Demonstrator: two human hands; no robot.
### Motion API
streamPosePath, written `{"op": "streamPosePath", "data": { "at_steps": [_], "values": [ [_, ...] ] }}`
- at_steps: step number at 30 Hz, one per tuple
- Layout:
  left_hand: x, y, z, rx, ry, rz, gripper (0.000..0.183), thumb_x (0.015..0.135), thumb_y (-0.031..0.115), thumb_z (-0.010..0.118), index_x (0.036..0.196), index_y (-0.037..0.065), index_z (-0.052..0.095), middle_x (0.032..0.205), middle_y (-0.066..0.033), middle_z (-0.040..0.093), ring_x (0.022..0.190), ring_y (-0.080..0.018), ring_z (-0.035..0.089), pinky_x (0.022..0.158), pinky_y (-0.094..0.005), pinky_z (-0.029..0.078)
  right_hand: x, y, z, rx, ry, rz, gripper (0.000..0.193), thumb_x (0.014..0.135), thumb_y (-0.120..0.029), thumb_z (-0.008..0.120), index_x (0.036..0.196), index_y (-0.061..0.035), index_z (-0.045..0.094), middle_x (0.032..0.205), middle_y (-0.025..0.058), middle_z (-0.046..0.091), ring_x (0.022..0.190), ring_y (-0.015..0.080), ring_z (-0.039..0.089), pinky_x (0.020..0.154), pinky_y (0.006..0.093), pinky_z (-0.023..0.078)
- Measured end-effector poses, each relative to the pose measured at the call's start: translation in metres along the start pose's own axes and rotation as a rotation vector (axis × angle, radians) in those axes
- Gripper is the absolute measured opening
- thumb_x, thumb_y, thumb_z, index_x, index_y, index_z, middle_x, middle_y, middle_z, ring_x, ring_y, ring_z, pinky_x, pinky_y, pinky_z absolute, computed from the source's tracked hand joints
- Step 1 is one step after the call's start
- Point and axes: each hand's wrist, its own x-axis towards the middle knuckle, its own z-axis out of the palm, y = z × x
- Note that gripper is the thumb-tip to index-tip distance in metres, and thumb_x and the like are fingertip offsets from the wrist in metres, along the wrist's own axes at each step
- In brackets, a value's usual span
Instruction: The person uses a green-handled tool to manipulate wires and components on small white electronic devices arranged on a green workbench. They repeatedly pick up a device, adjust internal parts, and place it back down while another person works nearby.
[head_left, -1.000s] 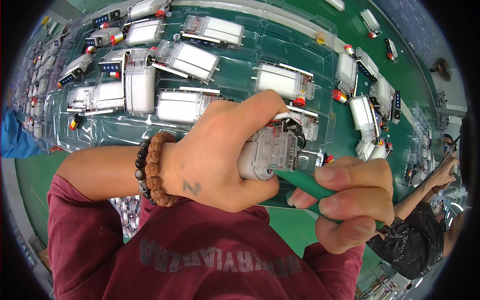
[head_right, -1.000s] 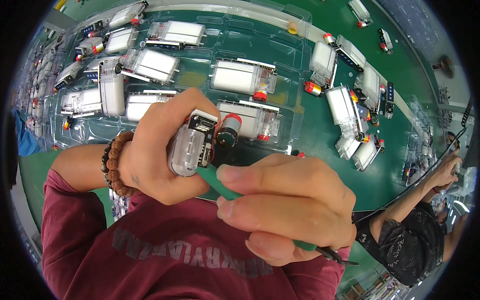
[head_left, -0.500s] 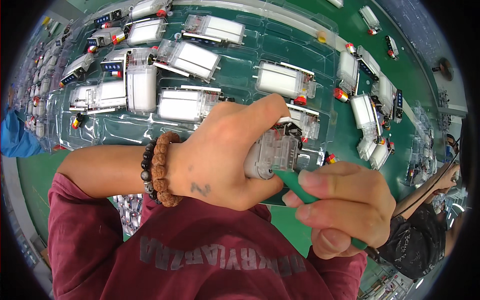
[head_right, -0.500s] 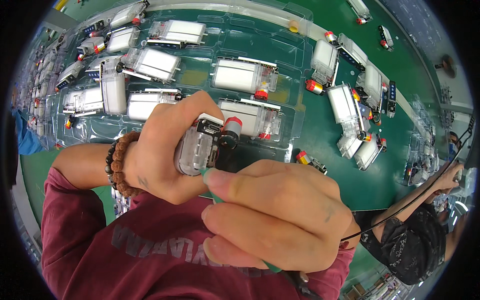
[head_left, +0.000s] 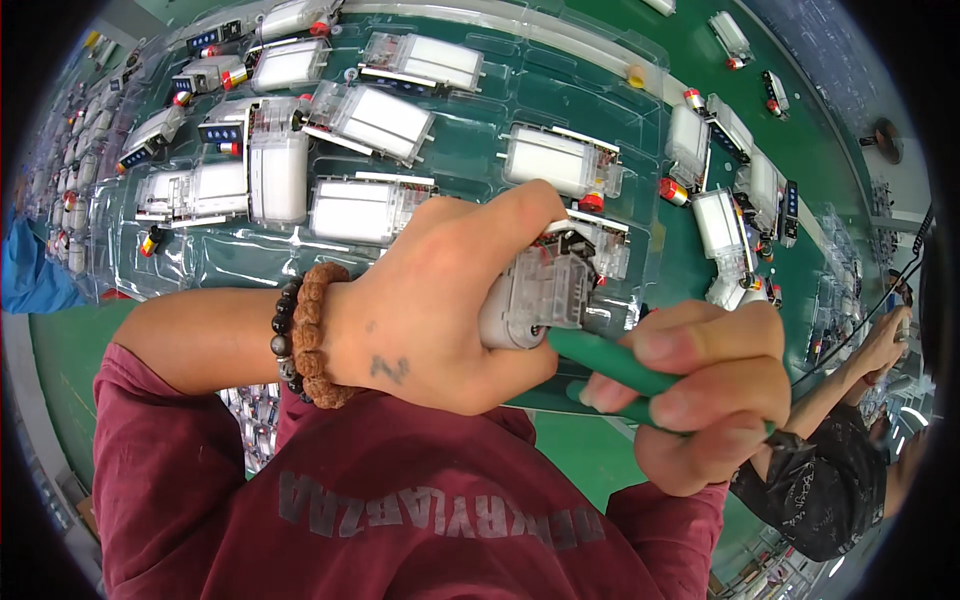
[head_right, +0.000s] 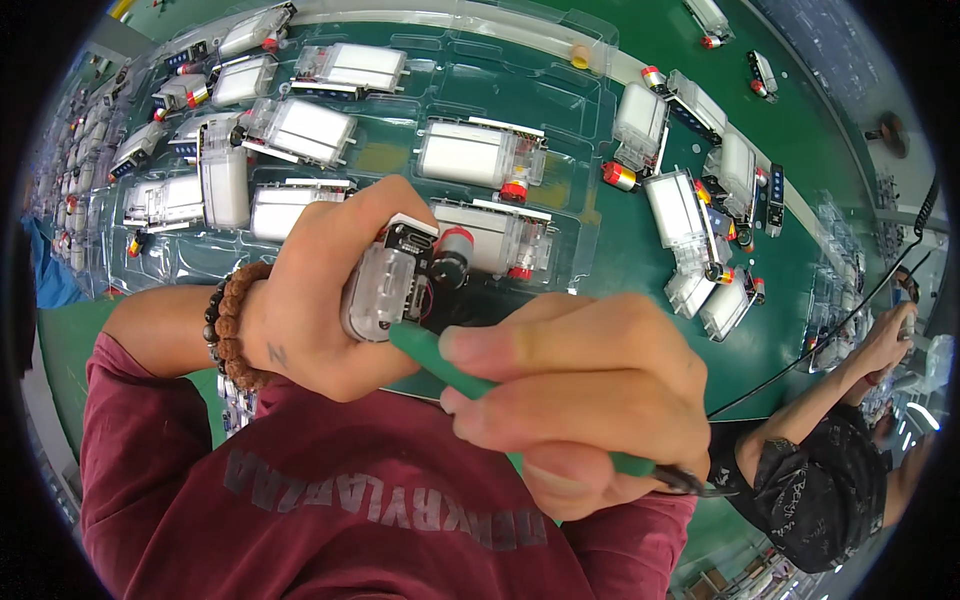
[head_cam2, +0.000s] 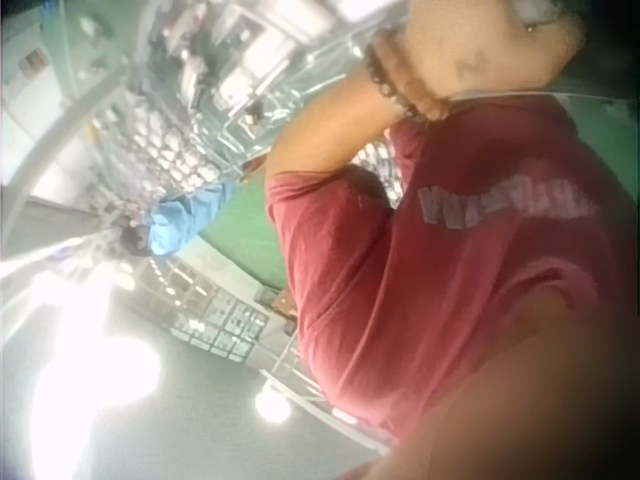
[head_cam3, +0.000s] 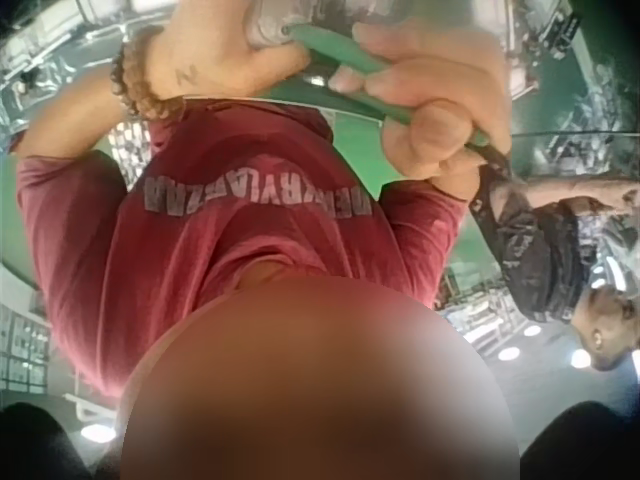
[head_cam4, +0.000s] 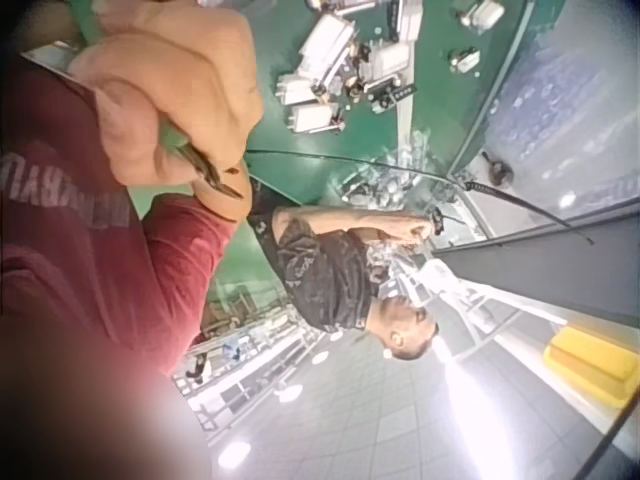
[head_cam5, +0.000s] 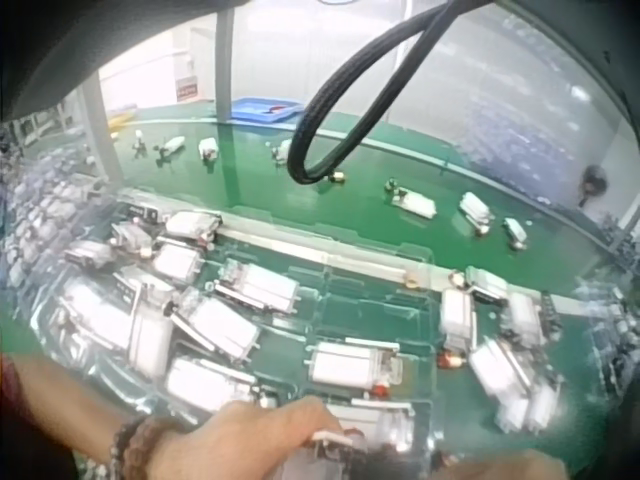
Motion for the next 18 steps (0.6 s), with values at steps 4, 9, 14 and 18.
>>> {"op": "streamPosePath", "data": {
  "at_steps": [4,9,14,18],
  "values": [
    [0.000,-0.004,0.003,-0.001,0.033,0.028,0.046,0.074,0.019,0.077,0.105,-0.003,0.052,0.071,-0.0089,0.057,0.050,-0.0226,0.054,0.047,-0.0312,0.041,-0.006,-0.006,0.003,0.086,0.068,0.083,0.039,0.108,-0.035,0.032,0.091,-0.0035,0.047,0.099,0.0166,0.049,0.054,0.0184,0.060,0.050,0.0285,0.057],
    [0.001,-0.002,0.001,0.007,0.027,0.020,0.046,0.074,0.018,0.076,0.106,-0.003,0.052,0.069,-0.0082,0.057,0.049,-0.0225,0.054,0.046,-0.0315,0.041,-0.004,-0.001,0.005,0.036,-0.007,0.039,0.039,0.108,-0.035,0.032,0.095,-0.0017,0.048,0.102,0.0186,0.049,0.057,0.0194,0.061,0.051,0.0289,0.058],
    [0.001,-0.003,0.000,0.016,0.030,0.024,0.047,0.072,0.016,0.074,0.108,-0.004,0.051,0.068,-0.0080,0.057,0.048,-0.0237,0.053,0.046,-0.0322,0.041,-0.007,-0.004,0.020,0.078,0.241,0.067,0.029,0.103,-0.023,0.051,0.091,0.0001,0.063,0.099,0.0226,0.062,0.066,0.0226,0.067,0.058,0.0304,0.061],
    [0.000,-0.002,0.001,0.029,0.065,0.008,0.046,0.072,0.015,0.074,0.107,-0.003,0.051,0.068,-0.0082,0.057,0.047,-0.0247,0.053,0.046,-0.0332,0.041,-0.006,-0.007,0.020,-0.003,0.242,0.076,0.025,0.101,-0.019,0.057,0.090,0.0017,0.067,0.100,0.0236,0.065,0.068,0.0231,0.068,0.060,0.0311,0.061]
  ]
}}
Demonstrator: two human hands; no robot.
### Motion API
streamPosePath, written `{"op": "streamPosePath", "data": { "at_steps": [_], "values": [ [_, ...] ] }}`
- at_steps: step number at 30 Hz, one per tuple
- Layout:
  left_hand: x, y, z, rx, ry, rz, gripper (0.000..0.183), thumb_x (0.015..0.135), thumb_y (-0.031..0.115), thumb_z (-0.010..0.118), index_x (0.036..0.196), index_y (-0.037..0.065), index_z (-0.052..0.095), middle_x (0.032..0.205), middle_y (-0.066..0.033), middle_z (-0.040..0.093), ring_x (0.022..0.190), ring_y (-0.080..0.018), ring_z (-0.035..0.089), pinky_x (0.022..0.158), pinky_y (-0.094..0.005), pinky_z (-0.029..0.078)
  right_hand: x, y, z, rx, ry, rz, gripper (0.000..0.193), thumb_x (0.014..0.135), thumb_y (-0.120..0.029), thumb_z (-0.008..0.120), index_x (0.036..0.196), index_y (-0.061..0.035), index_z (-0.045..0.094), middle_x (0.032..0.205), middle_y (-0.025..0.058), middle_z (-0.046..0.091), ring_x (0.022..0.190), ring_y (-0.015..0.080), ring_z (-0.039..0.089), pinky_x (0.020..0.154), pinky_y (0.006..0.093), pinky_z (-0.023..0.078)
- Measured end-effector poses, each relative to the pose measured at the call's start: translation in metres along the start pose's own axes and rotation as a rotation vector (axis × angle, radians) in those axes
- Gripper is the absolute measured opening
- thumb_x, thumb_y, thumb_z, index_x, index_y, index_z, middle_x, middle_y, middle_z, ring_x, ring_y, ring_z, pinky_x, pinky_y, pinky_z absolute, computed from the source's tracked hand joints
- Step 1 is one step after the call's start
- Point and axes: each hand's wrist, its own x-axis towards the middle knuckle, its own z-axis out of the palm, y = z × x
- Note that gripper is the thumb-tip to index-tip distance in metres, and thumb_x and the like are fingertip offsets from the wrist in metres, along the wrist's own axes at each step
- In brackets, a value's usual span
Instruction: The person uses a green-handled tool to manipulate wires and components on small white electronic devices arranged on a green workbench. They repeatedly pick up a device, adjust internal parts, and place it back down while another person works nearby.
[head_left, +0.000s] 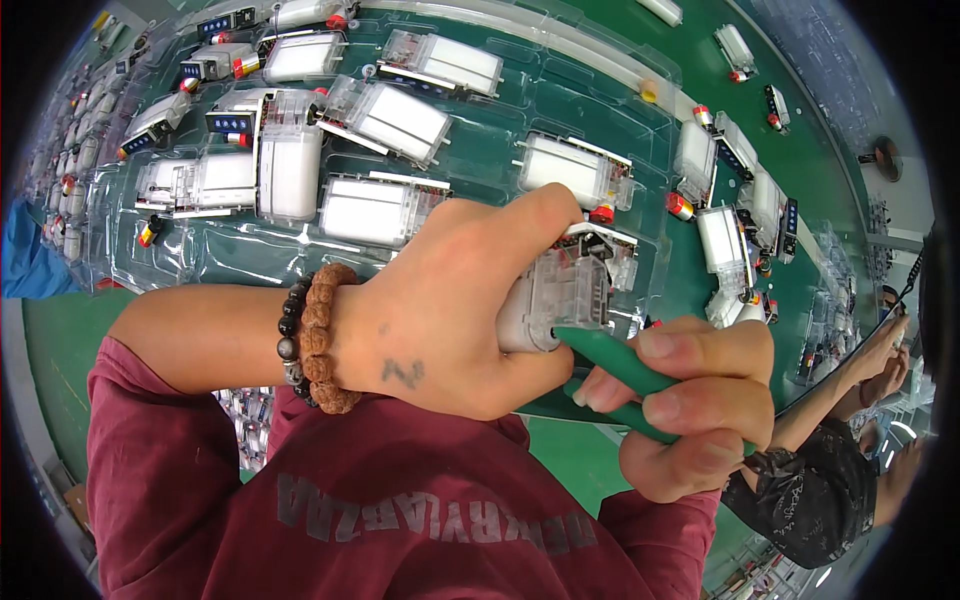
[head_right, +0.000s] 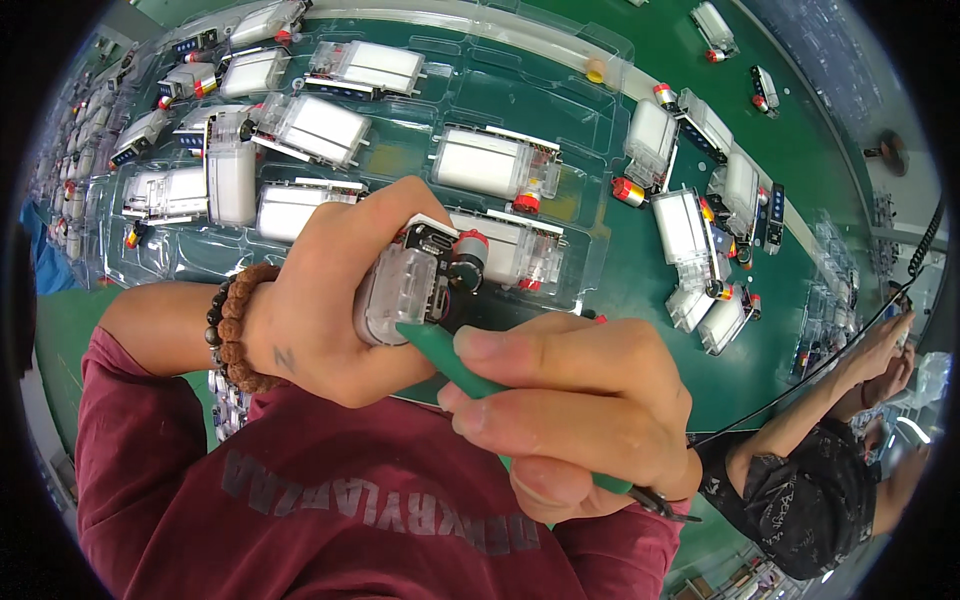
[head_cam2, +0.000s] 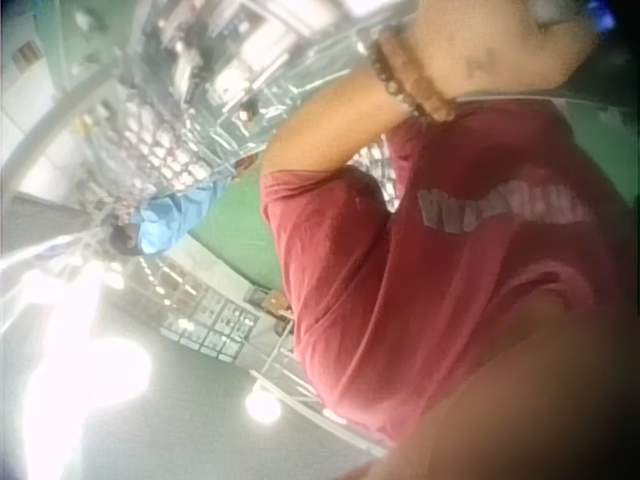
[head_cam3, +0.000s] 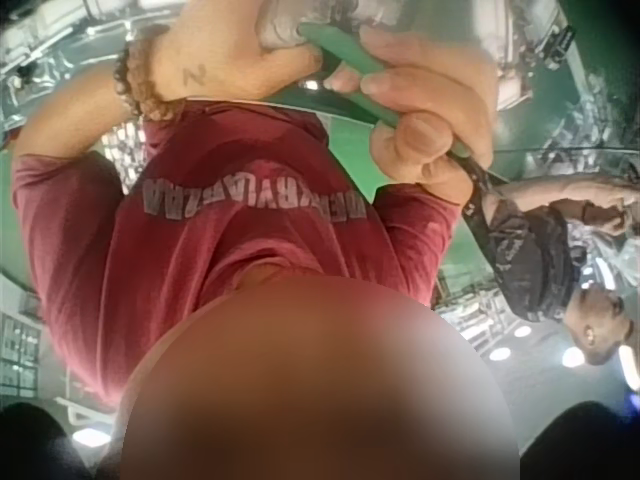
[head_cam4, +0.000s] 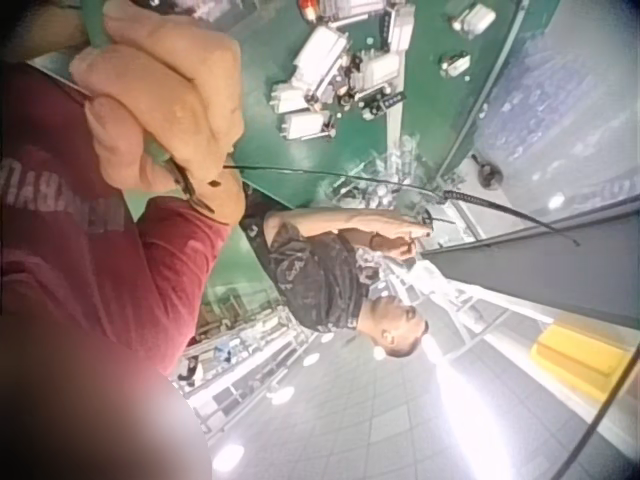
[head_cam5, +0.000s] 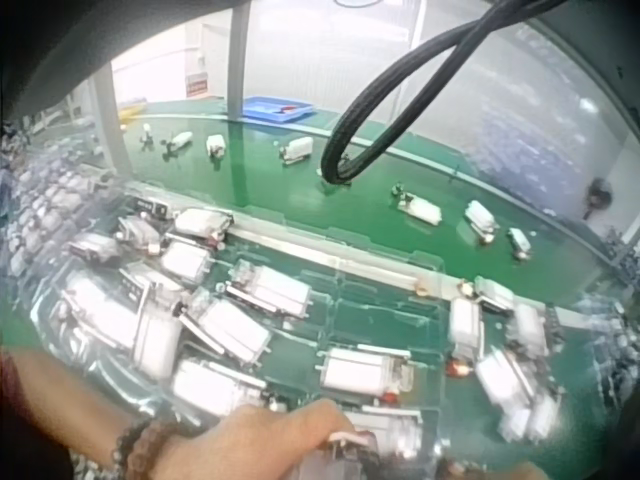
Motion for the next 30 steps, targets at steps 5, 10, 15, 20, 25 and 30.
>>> {"op": "streamPosePath", "data": {
  "at_steps": [5,10,15,20,25,30],
  "values": [
    [-0.001,-0.002,0.004,-0.011,0.037,0.018,0.043,0.072,0.013,0.074,0.106,-0.001,0.051,0.068,-0.0089,0.057,0.049,-0.0270,0.055,0.047,-0.0345,0.042,0.001,-0.005,-0.005,-0.035,-0.086,0.000,0.021,0.094,-0.015,0.065,0.093,0.0058,0.069,0.097,0.0258,0.067,0.068,0.0250,0.068,0.056,0.0315,0.060],
    [0.000,-0.001,0.006,0.001,-0.016,-0.020,0.043,0.071,0.014,0.076,0.105,0.002,0.052,0.072,-0.0111,0.059,0.056,-0.0317,0.059,0.051,-0.0359,0.046,0.013,-0.012,-0.012,-0.247,-0.309,-0.052,0.032,0.099,-0.025,0.052,0.089,0.0041,0.060,0.095,0.0222,0.060,0.060,0.0212,0.064,0.053,0.0300,0.056],
    [0.002,0.002,0.003,0.038,-0.068,-0.051,0.047,0.069,0.014,0.076,0.107,0.002,0.050,0.073,-0.0147,0.060,0.062,-0.0385,0.060,0.055,-0.0404,0.048,0.024,-0.018,-0.014,-0.393,-0.396,-0.079,0.041,0.106,-0.032,0.042,0.086,0.0011,0.056,0.096,0.0196,0.057,0.054,0.0188,0.062,0.052,0.0295,0.054],
    [0.006,0.012,-0.004,-0.023,-0.094,-0.132,0.058,0.067,0.010,0.071,0.116,-0.004,0.044,0.074,-0.0220,0.059,0.070,-0.0472,0.060,0.060,-0.0489,0.049,0.008,-0.014,-0.021,-0.202,-0.169,0.037,0.042,0.107,-0.037,0.035,0.089,-0.0030,0.049,0.099,0.0170,0.053,0.054,0.0162,0.055,0.050,0.0290,0.053],
    [0.005,0.005,0.001,-0.015,-0.044,-0.050,0.047,0.068,0.006,0.065,0.111,-0.004,0.047,0.068,-0.0125,0.056,0.057,-0.0287,0.055,0.053,-0.0371,0.045,0.008,-0.021,-0.016,-0.064,-0.025,0.213,0.043,0.107,-0.044,0.033,0.091,-0.0059,0.046,0.099,0.0146,0.050,0.056,0.0160,0.054,0.048,0.0292,0.054],
    [-0.001,0.002,0.003,-0.110,-0.027,-0.073,0.044,0.070,0.003,0.060,0.111,-0.006,0.047,0.071,-0.0057,0.055,0.057,-0.0142,0.052,0.053,-0.0286,0.044,0.007,-0.016,-0.019,-0.089,-0.117,0.207,0.043,0.106,-0.045,0.032,0.092,-0.0058,0.045,0.100,0.0151,0.050,0.056,0.0165,0.054,0.049,0.0301,0.055]
  ]
}}
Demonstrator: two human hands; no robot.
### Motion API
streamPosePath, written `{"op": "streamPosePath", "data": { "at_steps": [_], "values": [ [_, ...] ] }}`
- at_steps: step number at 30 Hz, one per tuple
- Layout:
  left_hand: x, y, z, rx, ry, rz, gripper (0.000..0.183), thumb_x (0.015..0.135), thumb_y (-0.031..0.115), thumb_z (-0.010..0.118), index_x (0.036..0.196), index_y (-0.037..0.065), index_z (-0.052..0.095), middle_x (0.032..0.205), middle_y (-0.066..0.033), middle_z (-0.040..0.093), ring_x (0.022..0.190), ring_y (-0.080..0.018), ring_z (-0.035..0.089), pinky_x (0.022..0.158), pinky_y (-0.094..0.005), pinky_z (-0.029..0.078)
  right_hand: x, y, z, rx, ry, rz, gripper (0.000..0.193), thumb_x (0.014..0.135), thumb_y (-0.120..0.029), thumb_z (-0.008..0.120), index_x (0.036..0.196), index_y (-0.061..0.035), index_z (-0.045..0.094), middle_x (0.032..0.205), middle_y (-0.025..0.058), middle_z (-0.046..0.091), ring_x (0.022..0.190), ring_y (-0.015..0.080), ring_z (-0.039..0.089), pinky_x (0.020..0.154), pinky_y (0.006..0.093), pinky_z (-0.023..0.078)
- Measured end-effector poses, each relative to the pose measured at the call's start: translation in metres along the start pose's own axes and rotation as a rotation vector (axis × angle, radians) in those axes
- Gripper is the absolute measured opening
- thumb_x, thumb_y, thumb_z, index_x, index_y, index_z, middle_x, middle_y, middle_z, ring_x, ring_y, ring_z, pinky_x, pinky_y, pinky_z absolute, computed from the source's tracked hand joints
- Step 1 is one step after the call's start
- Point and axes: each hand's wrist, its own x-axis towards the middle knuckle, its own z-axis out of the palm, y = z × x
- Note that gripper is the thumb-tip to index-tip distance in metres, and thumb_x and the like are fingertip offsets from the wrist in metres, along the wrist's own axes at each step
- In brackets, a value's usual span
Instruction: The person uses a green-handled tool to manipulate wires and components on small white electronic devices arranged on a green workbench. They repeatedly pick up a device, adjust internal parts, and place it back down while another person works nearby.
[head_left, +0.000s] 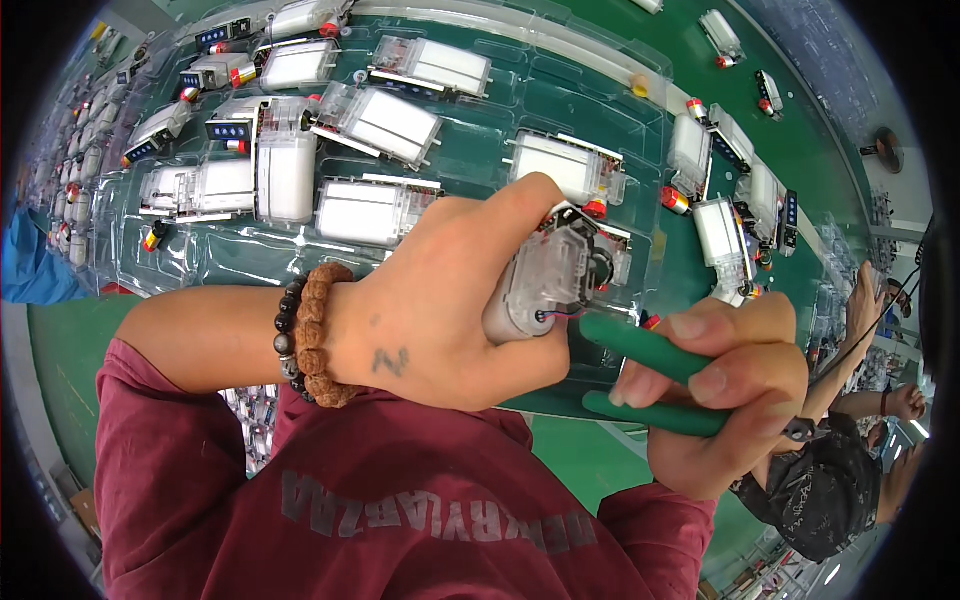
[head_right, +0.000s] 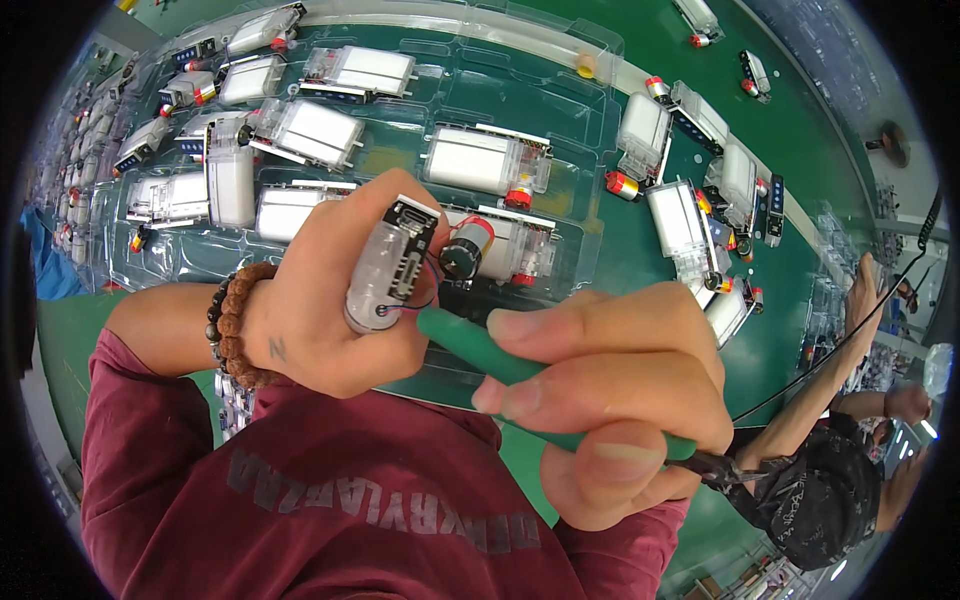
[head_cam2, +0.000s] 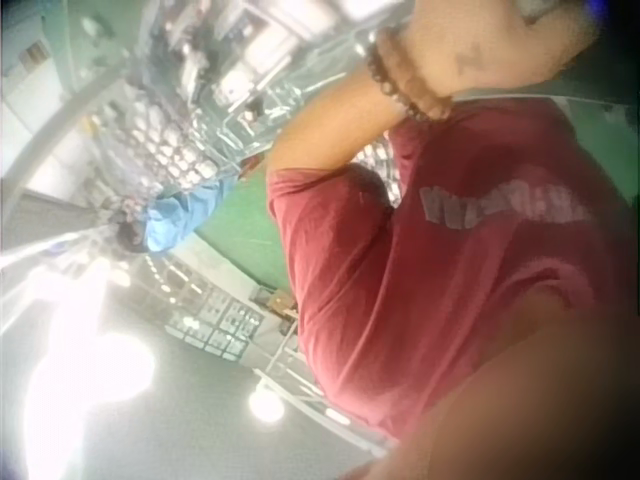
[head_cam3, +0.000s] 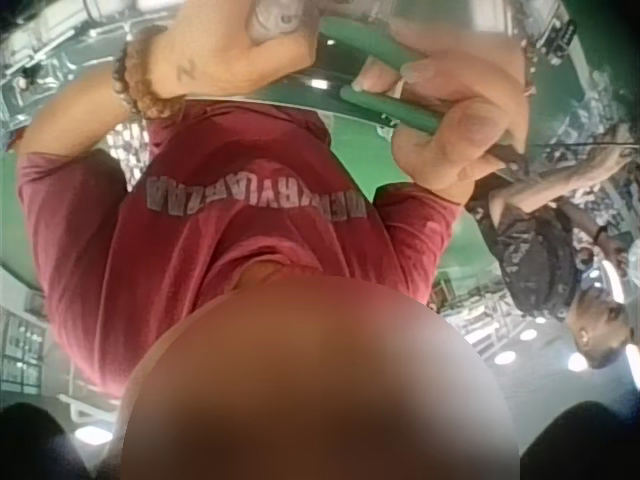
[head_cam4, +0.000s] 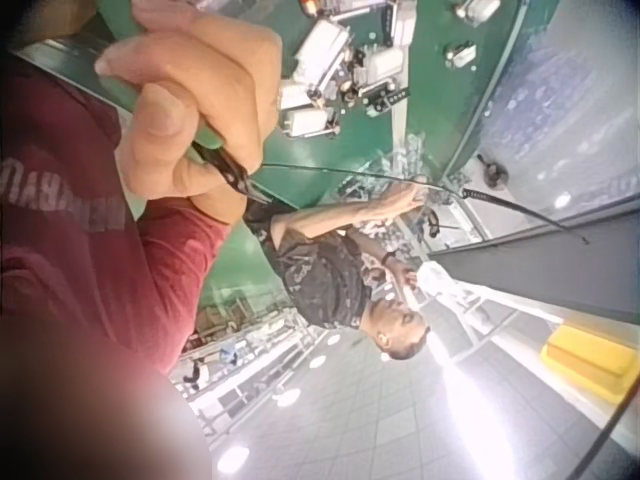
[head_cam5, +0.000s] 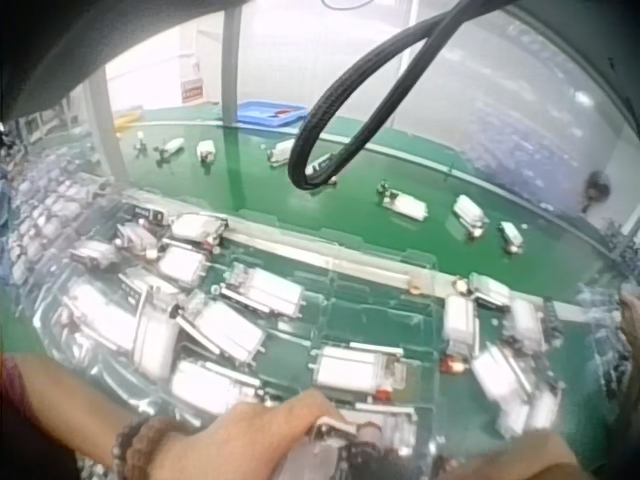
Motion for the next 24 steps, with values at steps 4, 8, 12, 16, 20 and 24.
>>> {"op": "streamPosePath", "data": {
  "at_steps": [4,8,12,16,20,24],
  "values": [
    [-0.003,0.002,-0.004,-0.145,-0.099,-0.106,0.045,0.072,0.004,0.059,0.114,-0.008,0.048,0.081,-0.0060,0.059,0.064,-0.0117,0.053,0.058,-0.0265,0.045,0.001,0.002,0.000,0.079,-0.010,-0.039,0.042,0.107,-0.043,0.032,0.092,-0.0054,0.044,0.102,0.0159,0.050,0.057,0.0171,0.056,0.048,0.0304,0.056],
    [0.001,0.003,-0.013,-0.260,-0.260,-0.168,0.044,0.075,0.007,0.060,0.115,-0.008,0.050,0.088,-0.0086,0.061,0.069,-0.0126,0.057,0.060,-0.0264,0.047,-0.003,0.005,0.005,0.164,0.049,-0.076,0.042,0.107,-0.042,0.032,0.092,-0.0050,0.044,0.103,0.0165,0.050,0.057,0.0174,0.057,0.046,0.0300,0.055],
    [0.001,0.001,-0.014,-0.250,-0.282,-0.097,0.044,0.079,0.011,0.063,0.115,-0.010,0.050,0.090,-0.0103,0.064,0.071,-0.0134,0.059,0.061,-0.0272,0.048,-0.002,0.007,0.005,0.187,0.027,-0.117,0.042,0.107,-0.041,0.031,0.092,-0.0042,0.044,0.102,0.0171,0.050,0.055,0.0176,0.056,0.045,0.0289,0.054],
    [0.001,0.003,-0.015,-0.268,-0.309,-0.118,0.046,0.079,0.012,0.063,0.117,-0.011,0.050,0.091,-0.0110,0.065,0.072,-0.0146,0.060,0.062,-0.0281,0.049,0.000,0.010,0.006,0.206,0.013,-0.157,0.042,0.107,-0.040,0.031,0.092,-0.0034,0.044,0.102,0.0175,0.049,0.054,0.0180,0.056,0.044,0.0282,0.054],
    [0.000,0.003,-0.014,-0.284,-0.306,-0.146,0.046,0.079,0.011,0.063,0.117,-0.011,0.050,0.091,-0.0115,0.064,0.074,-0.0156,0.060,0.063,-0.0289,0.050,0.000,0.010,0.008,0.225,0.025,-0.176,0.042,0.107,-0.039,0.031,0.092,-0.0030,0.044,0.102,0.0179,0.049,0.053,0.0182,0.056,0.043,0.0282,0.054],
    [-0.001,-0.001,-0.014,-0.251,-0.288,-0.082,0.051,0.077,0.008,0.063,0.122,-0.011,0.047,0.089,-0.0101,0.061,0.072,-0.0150,0.058,0.060,-0.0282,0.048,0.001,0.011,0.009,0.221,0.025,-0.189,0.042,0.107,-0.039,0.031,0.093,-0.0028,0.044,0.102,0.0181,0.049,0.052,0.0182,0.056,0.043,0.0280,0.054]
  ]
}}
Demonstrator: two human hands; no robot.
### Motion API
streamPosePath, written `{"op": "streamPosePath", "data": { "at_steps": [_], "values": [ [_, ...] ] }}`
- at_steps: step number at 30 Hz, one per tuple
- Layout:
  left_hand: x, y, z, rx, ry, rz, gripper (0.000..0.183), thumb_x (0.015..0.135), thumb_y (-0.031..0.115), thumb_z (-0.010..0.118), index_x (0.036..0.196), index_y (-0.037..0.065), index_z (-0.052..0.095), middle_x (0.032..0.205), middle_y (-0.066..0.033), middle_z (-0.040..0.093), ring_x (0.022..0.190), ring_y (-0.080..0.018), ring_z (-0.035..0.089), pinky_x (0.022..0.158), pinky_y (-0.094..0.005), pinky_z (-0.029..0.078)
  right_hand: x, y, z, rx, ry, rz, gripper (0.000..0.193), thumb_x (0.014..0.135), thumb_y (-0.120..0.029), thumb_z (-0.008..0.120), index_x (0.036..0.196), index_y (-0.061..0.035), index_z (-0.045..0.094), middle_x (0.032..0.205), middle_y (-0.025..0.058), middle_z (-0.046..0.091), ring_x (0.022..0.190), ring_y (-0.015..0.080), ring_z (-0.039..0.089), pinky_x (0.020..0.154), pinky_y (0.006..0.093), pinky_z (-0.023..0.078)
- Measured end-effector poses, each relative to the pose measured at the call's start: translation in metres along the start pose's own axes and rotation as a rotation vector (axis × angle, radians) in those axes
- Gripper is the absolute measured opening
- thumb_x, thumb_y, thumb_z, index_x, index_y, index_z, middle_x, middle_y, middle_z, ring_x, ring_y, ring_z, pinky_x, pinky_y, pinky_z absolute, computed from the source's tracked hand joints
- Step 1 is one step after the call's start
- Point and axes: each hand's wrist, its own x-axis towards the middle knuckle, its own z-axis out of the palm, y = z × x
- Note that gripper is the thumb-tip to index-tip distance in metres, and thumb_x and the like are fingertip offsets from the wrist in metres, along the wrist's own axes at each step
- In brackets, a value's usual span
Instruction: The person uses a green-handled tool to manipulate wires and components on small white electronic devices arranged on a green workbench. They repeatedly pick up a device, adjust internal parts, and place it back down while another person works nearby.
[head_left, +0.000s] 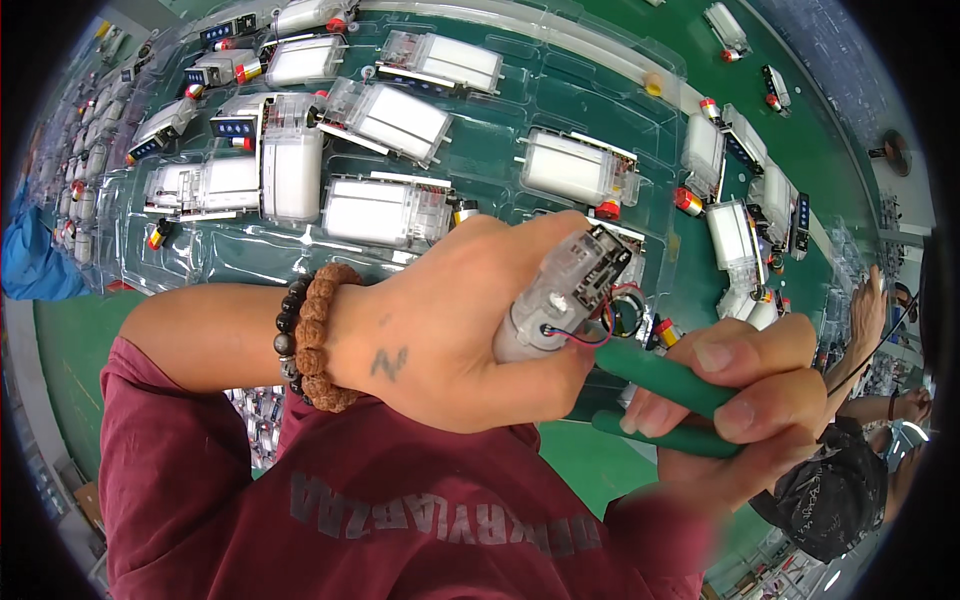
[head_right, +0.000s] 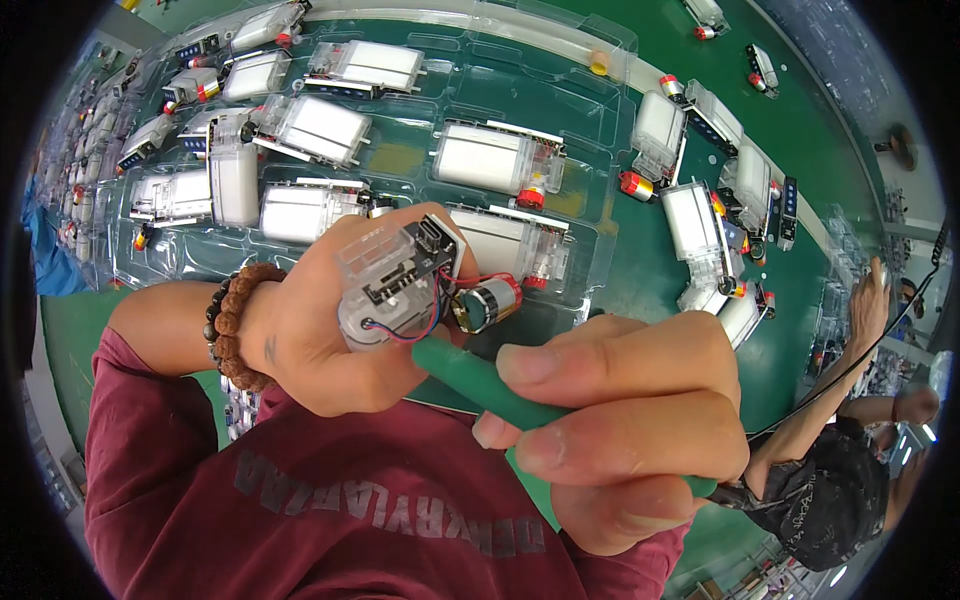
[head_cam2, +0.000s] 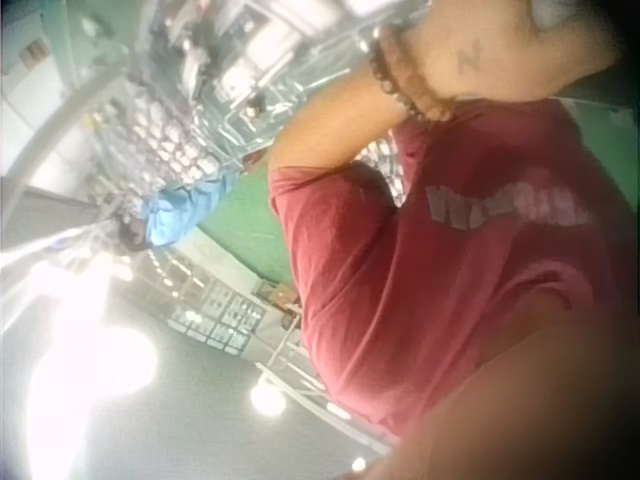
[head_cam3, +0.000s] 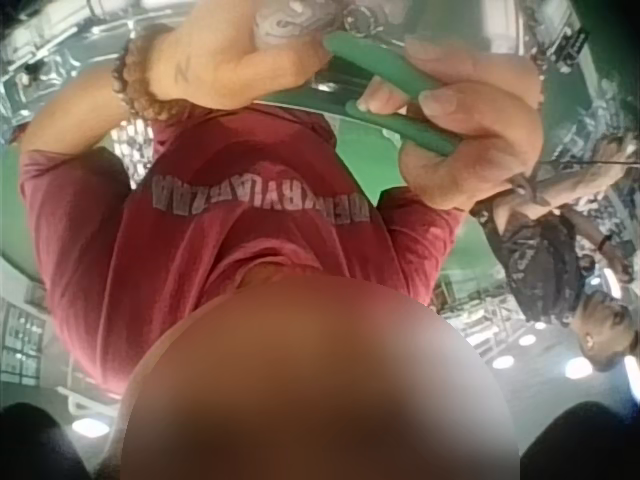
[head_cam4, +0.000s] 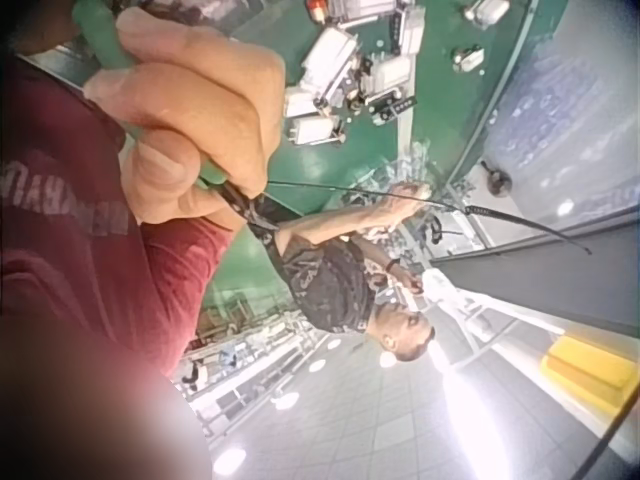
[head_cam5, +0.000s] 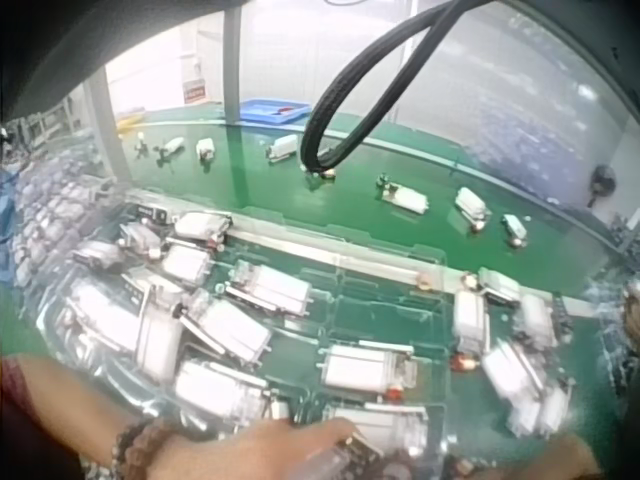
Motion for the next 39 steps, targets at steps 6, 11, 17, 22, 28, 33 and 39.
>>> {"op": "streamPosePath", "data": {
  "at_steps": [6,11,17,22,28,33,39],
  "values": [
    [0.000,-0.007,0.015,0.243,0.324,0.230,0.061,0.071,0.006,0.071,0.123,-0.010,0.045,0.088,-0.0088,0.056,0.065,-0.0139,0.052,0.056,-0.0272,0.043,0.000,0.001,-0.004,-0.056,-0.093,-0.022,0.041,0.107,-0.039,0.033,0.093,-0.0027,0.046,0.101,0.0176,0.049,0.053,0.0178,0.057,0.045,0.0269,0.055],
    [0.002,-0.006,0.011,0.362,0.307,0.228,0.059,0.067,0.010,0.076,0.116,-0.007,0.048,0.087,-0.0084,0.055,0.061,-0.0142,0.049,0.053,-0.0283,0.041,-0.004,0.001,-0.002,-0.119,-0.094,-0.013,0.041,0.107,-0.039,0.033,0.093,-0.0024,0.046,0.101,0.0173,0.048,0.053,0.0176,0.057,0.046,0.0267,0.055],
    [0.002,0.002,0.008,0.314,0.265,0.153,0.052,0.067,0.007,0.072,0.111,-0.006,0.049,0.084,-0.0076,0.051,0.061,-0.0152,0.048,0.053,-0.0299,0.040,-0.004,-0.002,-0.007,-0.238,-0.107,0.016,0.040,0.108,-0.036,0.031,0.094,-0.0020,0.046,0.102,0.0193,0.049,0.054,0.0180,0.059,0.050,0.0281,0.057],
    [0.002,-0.005,0.016,0.319,0.349,0.182,0.051,0.066,0.006,0.070,0.112,-0.006,0.049,0.083,-0.0092,0.053,0.061,-0.0181,0.050,0.054,-0.0305,0.041,-0.001,0.004,-0.007,-0.170,-0.134,-0.059,0.039,0.108,-0.035,0.029,0.096,-0.0015,0.046,0.104,0.0206,0.049,0.055,0.0181,0.060,0.051,0.0285,0.058],
    [0.003,-0.004,0.015,0.345,0.329,0.135,0.050,0.066,0.007,0.070,0.110,-0.005,0.049,0.082,-0.0110,0.055,0.060,-0.0208,0.052,0.054,-0.0312,0.042,0.001,0.004,-0.009,-0.164,-0.176,-0.059,0.040,0.108,-0.036,0.030,0.096,-0.0012,0.046,0.104,0.0209,0.049,0.054,0.0182,0.059,0.051,0.0285,0.058],
    [0.004,0.003,0.013,0.385,0.319,0.069,0.049,0.065,0.010,0.072,0.106,-0.002,0.049,0.075,-0.0092,0.055,0.057,-0.0215,0.052,0.053,-0.0316,0.042,-0.001,-0.001,-0.011,-0.203,-0.140,0.022,0.040,0.108,-0.035,0.031,0.095,-0.0011,0.047,0.103,0.0208,0.049,0.054,0.0179,0.060,0.050,0.0292,0.058],
    [0.004,0.001,0.014,0.374,0.319,0.036,0.050,0.066,0.014,0.074,0.106,-0.001,0.049,0.074,-0.0091,0.055,0.057,-0.0232,0.053,0.053,-0.0322,0.043,-0.002,-0.001,-0.009,-0.209,-0.109,0.047,0.039,0.107,-0.035,0.033,0.095,-0.0007,0.047,0.102,0.0210,0.050,0.052,0.0181,0.060,0.050,0.0291,0.057]
  ]
}}
